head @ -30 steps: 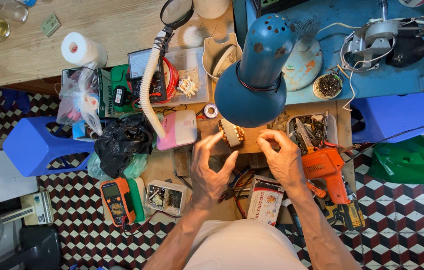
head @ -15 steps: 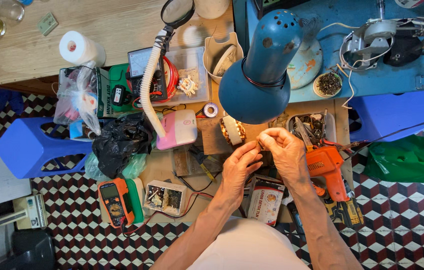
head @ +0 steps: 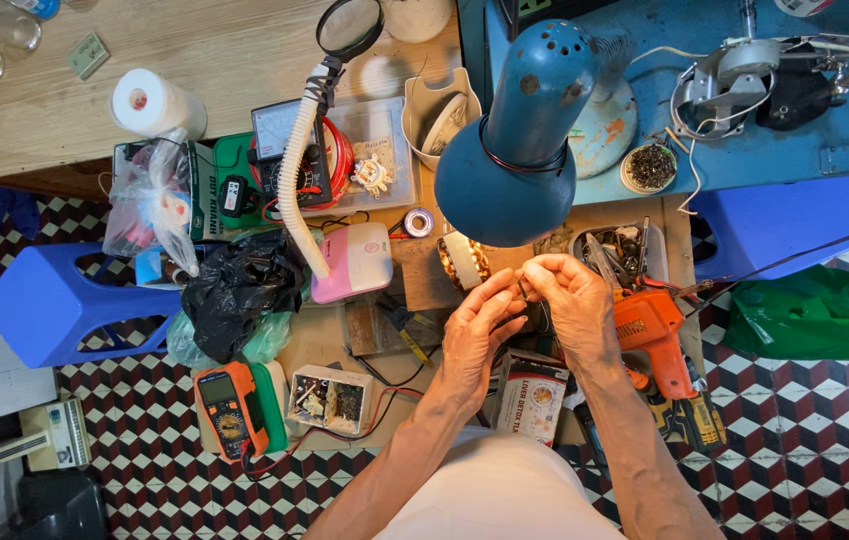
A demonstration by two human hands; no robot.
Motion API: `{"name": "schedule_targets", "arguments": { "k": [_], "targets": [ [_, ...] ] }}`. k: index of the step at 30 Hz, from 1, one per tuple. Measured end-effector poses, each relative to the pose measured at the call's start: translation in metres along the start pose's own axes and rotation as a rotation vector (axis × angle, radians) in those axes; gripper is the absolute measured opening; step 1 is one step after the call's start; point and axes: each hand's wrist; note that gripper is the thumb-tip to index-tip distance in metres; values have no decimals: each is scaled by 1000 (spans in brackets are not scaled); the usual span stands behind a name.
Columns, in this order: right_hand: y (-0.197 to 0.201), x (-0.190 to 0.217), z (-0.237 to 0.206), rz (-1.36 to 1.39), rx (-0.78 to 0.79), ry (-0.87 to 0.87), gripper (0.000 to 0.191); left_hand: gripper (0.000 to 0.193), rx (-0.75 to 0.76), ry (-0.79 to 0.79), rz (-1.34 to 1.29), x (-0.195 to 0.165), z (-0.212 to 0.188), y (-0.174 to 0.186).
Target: The person uses a heat gun to warm a small component, then uses a soldering iron and solder wire to join wires on a workbench. They handle a multimeter, pliers, and a roll of solder wire while working on a small electronic assembly.
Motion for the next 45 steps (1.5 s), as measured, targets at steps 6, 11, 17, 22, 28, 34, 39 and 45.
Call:
{"name": "schedule_targets", "arguments": {
  "k": [6,11,17,22,28,34,39,45],
  "targets": [
    [0,4,-2,-19,-38,5,17,47,11,-4,-7,-4,-3,-2],
    [-1,3,0,52,-68,4,17,47,7,-11,28,-6,-4,-4],
    [1,-1,1,51,-111,46,15,44,-19,-15,183,-8,-4,-10],
    [3,-6,1,77,-95,69,15,43,16,-30,113,-9,1,-11],
    [2,-10,4,132,-85,51,14,41,-19,-11,86,-4,8,-8],
    [-2,-6,4,138,-73,31,13,38,-28,-59,139,-3,7,-4],
    [-3,-7,5,92,-60,66,13,39,-22,-69,181,-7,7,-3],
    [-5,-11,8,109,-58,64,13,38,0,-74,175,-14,5,-2]
  ]
}}
Point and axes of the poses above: each hand's wrist, its own z-axis towards the middle knuckle, its own y-axis out of the back of the hand, x = y × z, and after that the axes turned 10 degrees about z, right-handed
